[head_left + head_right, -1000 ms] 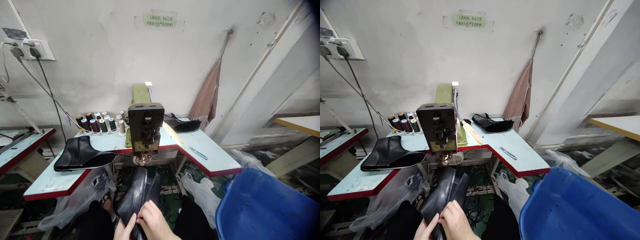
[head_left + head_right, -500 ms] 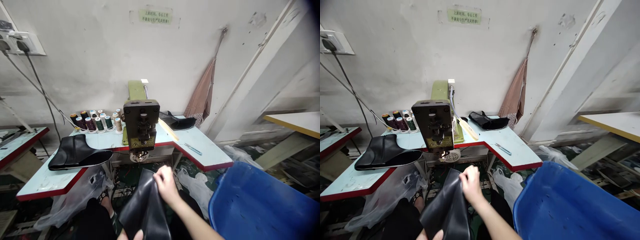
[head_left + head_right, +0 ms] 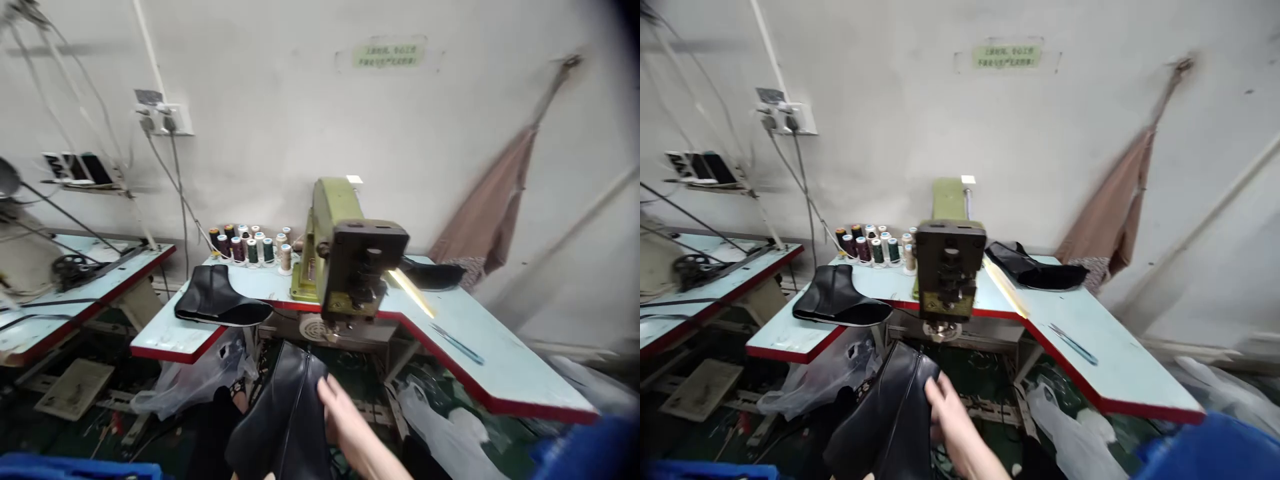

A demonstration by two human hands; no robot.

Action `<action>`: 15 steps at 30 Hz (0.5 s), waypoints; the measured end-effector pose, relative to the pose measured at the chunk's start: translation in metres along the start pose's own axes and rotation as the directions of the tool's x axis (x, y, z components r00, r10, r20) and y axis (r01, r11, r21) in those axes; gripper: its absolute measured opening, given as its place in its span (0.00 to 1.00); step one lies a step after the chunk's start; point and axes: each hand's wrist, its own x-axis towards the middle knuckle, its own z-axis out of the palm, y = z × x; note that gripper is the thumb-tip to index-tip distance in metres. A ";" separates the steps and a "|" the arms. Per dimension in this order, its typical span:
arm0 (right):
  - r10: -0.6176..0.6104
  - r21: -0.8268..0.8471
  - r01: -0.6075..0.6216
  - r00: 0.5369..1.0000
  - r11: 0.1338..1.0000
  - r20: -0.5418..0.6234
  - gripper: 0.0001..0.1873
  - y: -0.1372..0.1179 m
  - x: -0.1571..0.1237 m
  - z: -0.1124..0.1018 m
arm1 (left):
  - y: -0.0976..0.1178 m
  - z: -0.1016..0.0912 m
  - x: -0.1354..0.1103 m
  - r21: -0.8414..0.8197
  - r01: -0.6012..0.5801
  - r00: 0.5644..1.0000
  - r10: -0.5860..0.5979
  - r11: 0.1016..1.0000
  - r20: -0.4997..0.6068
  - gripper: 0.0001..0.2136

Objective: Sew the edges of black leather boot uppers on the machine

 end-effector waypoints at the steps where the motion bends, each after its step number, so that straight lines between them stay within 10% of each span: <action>1: 0.113 0.123 -0.128 0.986 0.984 0.119 0.25 0.001 -0.006 0.009 | 0.005 -0.013 0.007 0.055 -0.050 0.999 0.049 0.997 0.009 0.26; 5: 0.290 0.250 -0.380 0.898 0.891 0.331 0.30 -0.010 -0.004 0.029 | 0.045 -0.069 0.043 0.175 -0.205 0.978 0.210 0.963 -0.012 0.22; 8: 0.193 0.161 -0.264 0.912 0.951 0.361 0.30 -0.030 0.016 0.049 | 0.098 -0.100 0.100 0.667 -0.557 0.759 0.629 0.496 0.166 0.27; 10: 0.113 0.086 -0.155 0.923 0.984 0.369 0.28 -0.038 0.029 0.070 | 0.131 -0.107 0.147 0.735 -0.645 0.679 0.598 0.210 0.425 0.35; 15: -0.031 -0.147 0.060 0.981 0.987 0.191 0.20 -0.036 0.069 0.124 | 0.168 -0.094 0.223 0.636 -0.759 0.627 0.416 0.139 0.659 0.20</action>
